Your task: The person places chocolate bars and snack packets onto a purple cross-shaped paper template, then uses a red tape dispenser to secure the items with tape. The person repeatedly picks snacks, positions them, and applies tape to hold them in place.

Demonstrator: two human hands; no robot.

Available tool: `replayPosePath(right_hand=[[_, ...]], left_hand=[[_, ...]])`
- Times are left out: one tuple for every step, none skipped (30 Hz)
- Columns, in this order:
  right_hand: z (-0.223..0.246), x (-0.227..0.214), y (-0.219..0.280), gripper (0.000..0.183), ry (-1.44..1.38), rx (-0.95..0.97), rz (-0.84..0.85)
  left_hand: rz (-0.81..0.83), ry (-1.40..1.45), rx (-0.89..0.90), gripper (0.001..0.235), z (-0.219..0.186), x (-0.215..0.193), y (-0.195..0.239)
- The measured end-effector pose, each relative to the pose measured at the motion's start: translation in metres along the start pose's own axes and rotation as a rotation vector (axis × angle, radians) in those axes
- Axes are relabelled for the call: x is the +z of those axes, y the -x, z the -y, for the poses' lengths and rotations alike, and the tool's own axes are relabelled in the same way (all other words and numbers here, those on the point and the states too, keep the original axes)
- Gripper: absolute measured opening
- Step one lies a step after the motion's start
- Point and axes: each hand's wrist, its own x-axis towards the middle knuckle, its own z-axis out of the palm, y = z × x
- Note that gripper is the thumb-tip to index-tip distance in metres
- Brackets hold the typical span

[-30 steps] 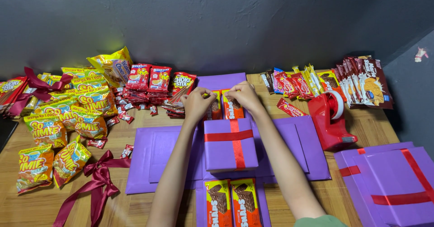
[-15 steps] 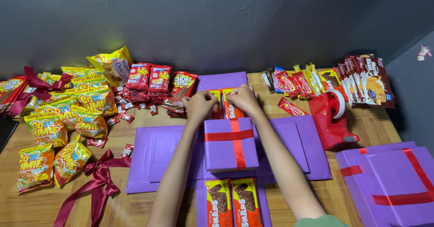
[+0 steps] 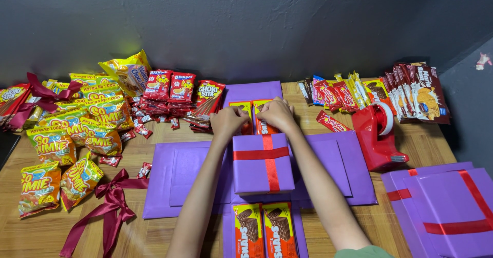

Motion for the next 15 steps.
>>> replayPosePath(right_hand=[[-0.001,0.001,-0.001,0.030,0.000,0.000,0.000],[-0.001,0.003,-0.002,0.030,-0.004,-0.004,-0.003],[-0.002,0.004,-0.004,0.030,-0.007,-0.007,-0.005],[-0.004,0.006,-0.004,0.030,-0.007,-0.007,-0.005],[-0.005,0.007,-0.005,0.029,-0.025,-0.014,-0.008],[-0.006,0.009,-0.006,0.028,-0.044,-0.022,-0.011],[-0.008,0.010,-0.009,0.028,-0.044,-0.022,-0.012],[-0.010,0.012,-0.012,0.028,-0.055,-0.033,-0.018],[-0.011,0.014,-0.015,0.027,-0.067,-0.043,-0.025],[-0.011,0.013,-0.014,0.027,-0.067,-0.044,-0.025],[-0.011,0.013,-0.014,0.026,-0.066,-0.044,-0.027],[-0.011,0.013,-0.013,0.026,-0.065,-0.045,-0.029],[-0.010,0.014,-0.013,0.026,-0.066,-0.045,-0.029],[-0.010,0.014,-0.013,0.025,-0.072,-0.055,-0.037],[-0.009,0.015,-0.014,0.024,-0.078,-0.065,-0.045]], left_hand=[[0.000,0.000,0.000,0.031,0.000,0.001,0.000],[0.000,0.001,0.016,0.031,0.001,0.001,0.000],[0.000,0.003,0.032,0.031,0.001,0.002,0.000],[0.001,0.003,0.032,0.031,0.002,0.003,0.000],[-0.003,0.001,0.030,0.032,0.003,0.004,-0.002],[-0.006,-0.001,0.029,0.033,0.004,0.005,-0.003],[-0.007,-0.001,0.029,0.033,0.005,0.006,-0.004],[-0.012,-0.016,0.027,0.032,0.006,0.008,-0.005],[-0.018,-0.030,0.026,0.031,0.008,0.009,-0.006],[-0.018,-0.030,0.026,0.031,0.002,0.007,-0.002],[-0.025,-0.046,0.029,0.029,-0.003,0.005,0.002],[-0.033,-0.062,0.031,0.027,-0.008,0.003,0.007],[-0.032,-0.063,0.031,0.027,-0.009,0.003,0.008],[-0.039,-0.062,0.033,0.028,-0.011,0.002,0.010],[-0.046,-0.060,0.033,0.029,-0.012,0.002,0.011]])
